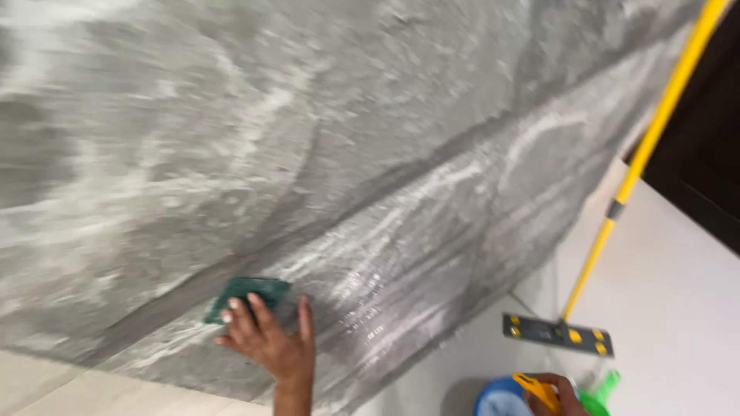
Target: Cleaning a textured stone wall using a sponge and a scraper tool.
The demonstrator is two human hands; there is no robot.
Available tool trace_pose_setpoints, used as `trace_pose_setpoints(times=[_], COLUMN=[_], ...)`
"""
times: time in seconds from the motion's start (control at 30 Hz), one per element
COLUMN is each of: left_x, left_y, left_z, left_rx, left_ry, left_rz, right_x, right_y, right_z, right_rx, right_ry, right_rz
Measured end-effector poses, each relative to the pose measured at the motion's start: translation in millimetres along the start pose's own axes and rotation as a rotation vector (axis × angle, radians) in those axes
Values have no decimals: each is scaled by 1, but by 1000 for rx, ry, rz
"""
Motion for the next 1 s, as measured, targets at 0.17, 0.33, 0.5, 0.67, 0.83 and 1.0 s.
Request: trace_pose_setpoints(times=[0.17,0.33,0.5,0.67,0.83,1.0], left_x=[15,37,-90,-214,-258,-287], left_y=[20,17,-10,-43,-48,-43], left_z=[-1,-43,-147,-243,-287,-310], left_rx=[-25,95,524,850,1078,1287], left_ry=[-114,-166,483,971,1262,1617], left_rz=[64,-71,-702,-1318,-1444,-1273], right_x=[56,61,114,199,173,155], right_y=[58,67,53,34,5,6], right_z=[-61,-93,-72,-58,-57,-53], right_rx=[176,218,311,407,403,238], right_ry=[-593,-804,-819,-778,-729,-813], right_rz=[-82,-15,397,825,952,978])
Point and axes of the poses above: each hand's wrist, its own z-axis towards the middle knuckle, its own y-axis out of the back of the hand, x = y × z, the point moved 8 cm from there along z, towards the middle knuckle, and after that the axes turned 3 degrees about -y, right-handed, at the moved point
